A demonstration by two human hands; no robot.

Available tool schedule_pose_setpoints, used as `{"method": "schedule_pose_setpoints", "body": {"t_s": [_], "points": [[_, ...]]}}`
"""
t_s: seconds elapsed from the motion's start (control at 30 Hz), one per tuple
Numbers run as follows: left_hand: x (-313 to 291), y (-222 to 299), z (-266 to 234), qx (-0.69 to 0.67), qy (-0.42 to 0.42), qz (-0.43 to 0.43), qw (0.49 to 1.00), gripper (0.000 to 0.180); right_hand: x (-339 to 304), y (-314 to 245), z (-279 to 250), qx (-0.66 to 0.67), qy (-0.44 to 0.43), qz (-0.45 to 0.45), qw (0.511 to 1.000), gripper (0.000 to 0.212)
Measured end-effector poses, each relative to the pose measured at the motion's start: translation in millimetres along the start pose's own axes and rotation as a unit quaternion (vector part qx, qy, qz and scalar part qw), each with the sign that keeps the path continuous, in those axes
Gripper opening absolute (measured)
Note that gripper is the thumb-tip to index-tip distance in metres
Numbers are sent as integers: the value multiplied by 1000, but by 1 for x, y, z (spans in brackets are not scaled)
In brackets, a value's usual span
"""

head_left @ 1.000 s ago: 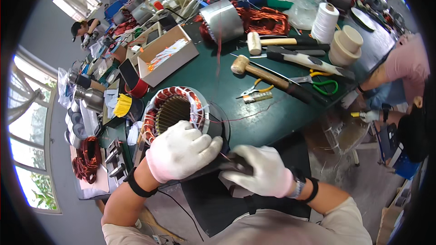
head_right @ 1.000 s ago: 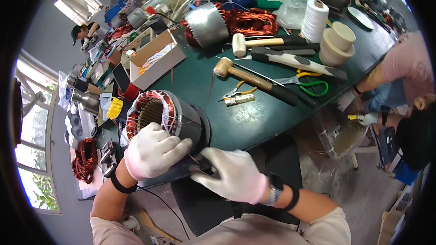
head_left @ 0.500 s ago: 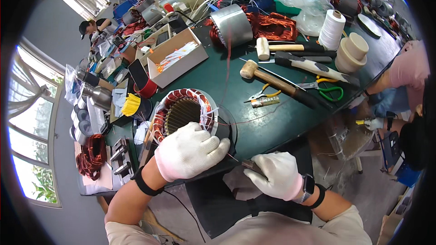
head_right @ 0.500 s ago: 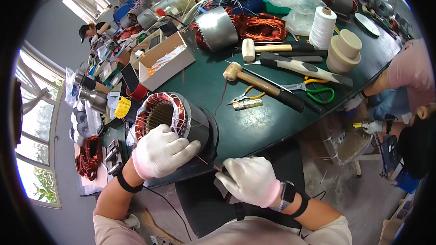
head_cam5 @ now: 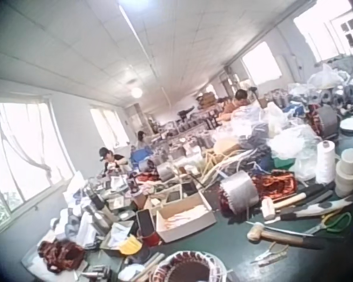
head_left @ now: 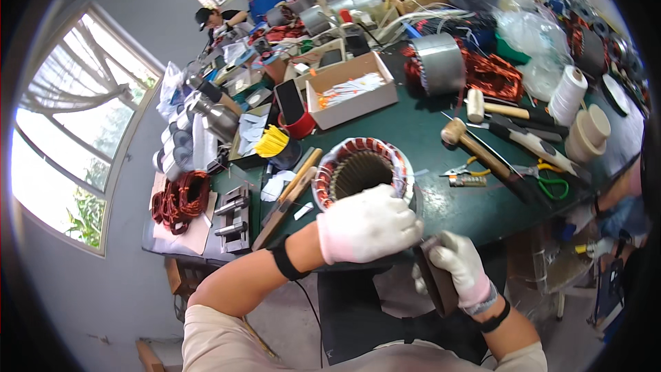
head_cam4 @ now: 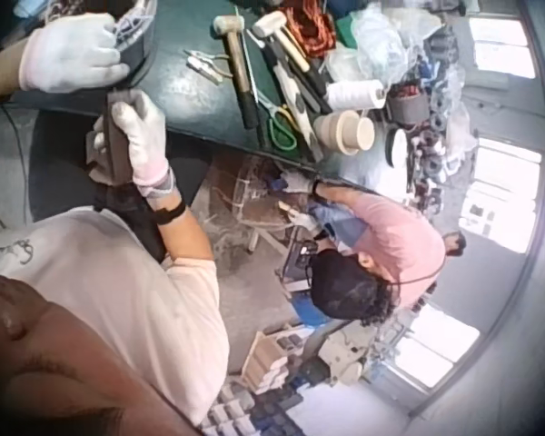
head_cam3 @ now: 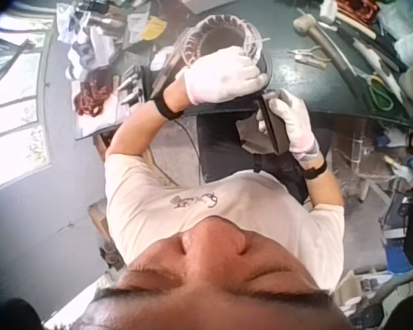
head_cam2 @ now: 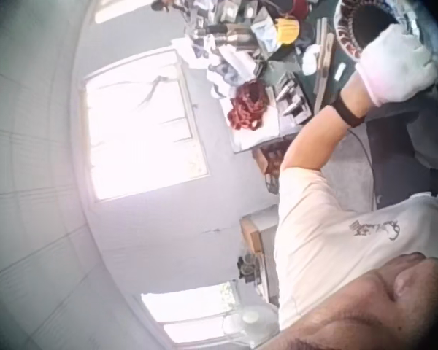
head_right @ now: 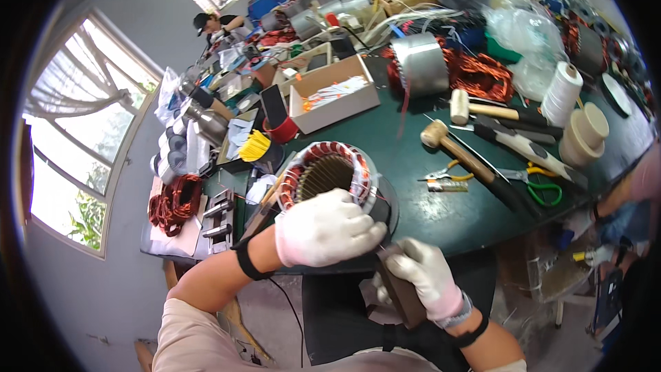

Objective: Assembling and preparing electric motor stator coils by marking, hammering, and positioning components.

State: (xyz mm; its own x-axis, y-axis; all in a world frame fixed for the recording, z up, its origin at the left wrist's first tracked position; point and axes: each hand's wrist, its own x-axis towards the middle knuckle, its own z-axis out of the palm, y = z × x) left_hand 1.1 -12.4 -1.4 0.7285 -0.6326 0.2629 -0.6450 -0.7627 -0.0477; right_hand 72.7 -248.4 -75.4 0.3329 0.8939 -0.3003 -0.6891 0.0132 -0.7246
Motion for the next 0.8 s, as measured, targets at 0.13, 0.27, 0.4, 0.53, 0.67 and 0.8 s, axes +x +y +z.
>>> {"method": "schedule_pose_setpoints", "body": {"t_s": [0.13,0.27,0.4,0.53,0.67,0.8], "points": [[5,-2,3,2,1,32,999,37,-23,13,-17,-5,45,-18,999,25],[-8,-4,8,-2,13,-1,1000,37,6,3,6,-131,58,-63,988,28],[-1,-6,3,11,29,27,999,36,-21,25,-21,-398,131,-186,889,37],[0,-5,-2,29,-3,-17,999,38,18,2,9,-560,129,-400,714,35],[7,-4,2,39,-18,0,999,37,-6,16,-21,-647,149,-372,649,29],[6,1,-2,36,-7,-21,999,38,17,2,3,-628,158,-465,603,30]]}}
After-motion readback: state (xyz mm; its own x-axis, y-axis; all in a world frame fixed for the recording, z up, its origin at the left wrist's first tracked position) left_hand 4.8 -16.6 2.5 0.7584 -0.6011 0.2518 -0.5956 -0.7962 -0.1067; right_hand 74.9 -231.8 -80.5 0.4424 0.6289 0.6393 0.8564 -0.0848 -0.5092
